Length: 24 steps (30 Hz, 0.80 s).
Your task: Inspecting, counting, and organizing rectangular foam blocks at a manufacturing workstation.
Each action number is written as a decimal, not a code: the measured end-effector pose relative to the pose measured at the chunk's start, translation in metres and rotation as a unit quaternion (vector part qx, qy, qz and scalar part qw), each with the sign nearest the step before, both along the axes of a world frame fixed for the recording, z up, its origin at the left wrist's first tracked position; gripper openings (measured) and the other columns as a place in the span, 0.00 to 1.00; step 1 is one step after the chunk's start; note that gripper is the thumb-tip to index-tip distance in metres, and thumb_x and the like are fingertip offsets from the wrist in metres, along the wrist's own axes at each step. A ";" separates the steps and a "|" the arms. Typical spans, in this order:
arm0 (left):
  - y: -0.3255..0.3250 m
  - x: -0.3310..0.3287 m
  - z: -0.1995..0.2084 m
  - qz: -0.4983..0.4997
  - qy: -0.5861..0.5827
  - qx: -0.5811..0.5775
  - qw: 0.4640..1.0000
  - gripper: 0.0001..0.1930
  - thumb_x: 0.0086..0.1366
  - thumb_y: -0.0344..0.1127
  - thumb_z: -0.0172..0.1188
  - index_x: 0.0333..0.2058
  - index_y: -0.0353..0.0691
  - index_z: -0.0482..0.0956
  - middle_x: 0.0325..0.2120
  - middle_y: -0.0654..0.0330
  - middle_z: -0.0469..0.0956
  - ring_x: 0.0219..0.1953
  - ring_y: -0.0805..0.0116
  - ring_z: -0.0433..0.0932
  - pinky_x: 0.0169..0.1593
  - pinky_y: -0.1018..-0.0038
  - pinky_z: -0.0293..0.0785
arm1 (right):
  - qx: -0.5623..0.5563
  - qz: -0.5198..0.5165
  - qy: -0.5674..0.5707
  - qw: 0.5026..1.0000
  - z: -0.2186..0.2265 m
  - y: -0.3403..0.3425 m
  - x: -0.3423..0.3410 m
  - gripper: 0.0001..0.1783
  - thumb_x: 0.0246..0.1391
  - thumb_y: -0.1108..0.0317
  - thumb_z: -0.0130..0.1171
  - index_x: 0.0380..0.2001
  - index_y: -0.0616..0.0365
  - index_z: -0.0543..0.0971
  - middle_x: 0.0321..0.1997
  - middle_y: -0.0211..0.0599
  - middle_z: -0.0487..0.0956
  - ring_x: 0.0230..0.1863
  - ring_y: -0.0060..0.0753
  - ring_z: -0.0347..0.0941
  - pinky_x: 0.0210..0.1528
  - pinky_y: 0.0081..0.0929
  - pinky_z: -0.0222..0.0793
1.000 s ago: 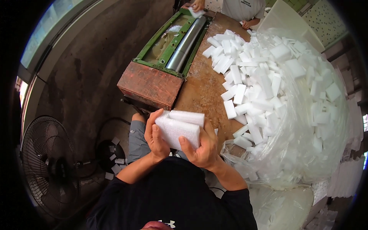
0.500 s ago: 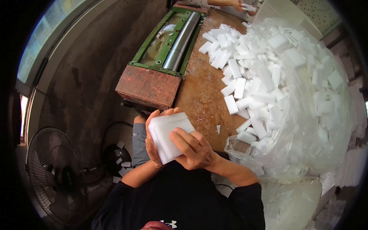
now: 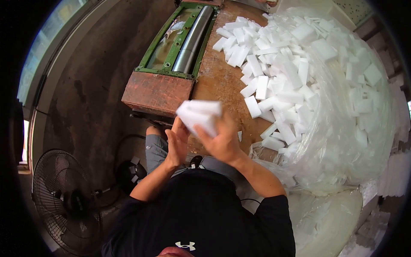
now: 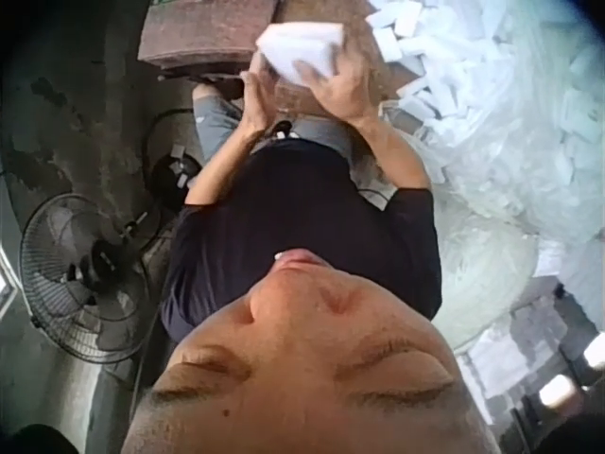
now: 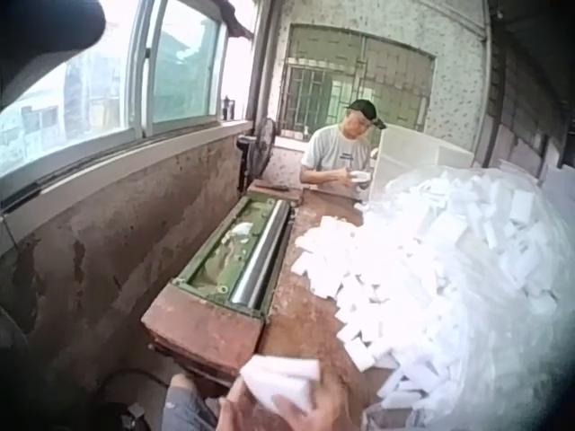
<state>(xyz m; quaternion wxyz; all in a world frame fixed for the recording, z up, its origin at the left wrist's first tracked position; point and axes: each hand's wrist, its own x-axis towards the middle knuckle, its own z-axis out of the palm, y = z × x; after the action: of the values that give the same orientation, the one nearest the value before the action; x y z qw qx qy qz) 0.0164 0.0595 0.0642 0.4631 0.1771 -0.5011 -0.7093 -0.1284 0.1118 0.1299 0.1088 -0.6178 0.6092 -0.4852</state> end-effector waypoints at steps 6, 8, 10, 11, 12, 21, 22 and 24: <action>-0.002 -0.008 -0.001 0.027 0.025 -0.038 0.999 0.58 0.63 0.81 0.32 0.73 0.34 0.35 0.75 0.46 0.36 0.76 0.55 0.40 0.74 0.61 0.39 | 0.135 0.010 -0.475 0.869 -0.014 -0.010 -0.011 0.14 0.63 0.68 0.61 0.48 0.64 0.77 0.42 0.35 0.81 0.42 0.21 0.76 0.44 0.25 0.74; 0.004 -0.014 0.010 0.017 0.023 -0.030 0.999 0.59 0.63 0.81 0.32 0.73 0.33 0.34 0.75 0.47 0.36 0.75 0.55 0.41 0.74 0.62 0.40 | 0.135 0.009 -0.457 0.879 -0.021 -0.009 -0.013 0.15 0.63 0.68 0.61 0.50 0.64 0.76 0.44 0.36 0.81 0.44 0.21 0.76 0.47 0.25 0.73; 0.007 -0.020 0.006 0.036 -0.003 -0.067 0.997 0.57 0.64 0.80 0.28 0.73 0.32 0.37 0.75 0.50 0.39 0.75 0.57 0.43 0.74 0.63 0.39 | 0.135 -0.016 -0.385 0.913 -0.027 -0.007 -0.010 0.17 0.63 0.68 0.61 0.52 0.63 0.74 0.46 0.35 0.80 0.45 0.22 0.75 0.49 0.25 0.73; 0.009 -0.024 0.001 0.022 0.000 -0.070 0.997 0.57 0.64 0.80 0.28 0.73 0.32 0.37 0.75 0.50 0.39 0.75 0.57 0.43 0.74 0.63 0.39 | 0.133 -0.054 -0.331 0.933 -0.031 -0.005 -0.007 0.17 0.62 0.68 0.61 0.51 0.63 0.74 0.45 0.35 0.80 0.44 0.23 0.75 0.48 0.25 0.72; 0.012 -0.026 -0.003 0.024 -0.011 -0.070 0.997 0.57 0.64 0.79 0.29 0.73 0.32 0.36 0.75 0.50 0.37 0.75 0.57 0.43 0.74 0.63 0.39 | 0.131 -0.097 -0.270 0.949 -0.028 -0.001 -0.004 0.18 0.62 0.67 0.61 0.51 0.65 0.73 0.44 0.36 0.80 0.44 0.25 0.74 0.48 0.26 0.71; -0.033 -0.100 -0.012 -0.190 -0.093 -0.214 0.954 0.46 0.70 0.57 0.50 0.72 0.29 0.41 0.74 0.43 0.44 0.75 0.54 0.45 0.74 0.61 0.43 | -0.022 -0.199 -0.205 0.958 0.024 0.125 -0.119 0.42 0.57 0.66 0.64 0.70 0.66 0.57 0.73 0.45 0.59 0.72 0.34 0.56 0.72 0.32 0.49; -0.048 -0.112 -0.017 -0.167 -0.165 -0.232 0.944 0.43 0.68 0.48 0.57 0.71 0.30 0.47 0.71 0.42 0.52 0.74 0.53 0.49 0.73 0.61 0.46 | -0.068 -0.246 -0.186 0.949 0.045 0.159 -0.138 0.43 0.59 0.62 0.62 0.71 0.65 0.56 0.76 0.44 0.56 0.73 0.35 0.56 0.73 0.33 0.48; -0.061 -0.144 -0.012 -0.148 -0.227 -0.296 0.916 0.44 0.64 0.47 0.62 0.70 0.31 0.52 0.68 0.39 0.58 0.71 0.45 0.56 0.71 0.58 0.53 | -0.255 -0.318 -0.269 0.873 0.085 0.246 -0.174 0.42 0.64 0.52 0.52 0.74 0.59 0.51 0.78 0.44 0.52 0.76 0.41 0.52 0.76 0.41 0.47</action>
<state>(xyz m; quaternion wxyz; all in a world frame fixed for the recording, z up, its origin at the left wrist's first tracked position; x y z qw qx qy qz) -0.1279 -0.0013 0.0525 0.2577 0.1118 -0.8004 -0.5295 -0.3026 0.3577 0.2146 -0.0525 -0.2429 0.5749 -0.7795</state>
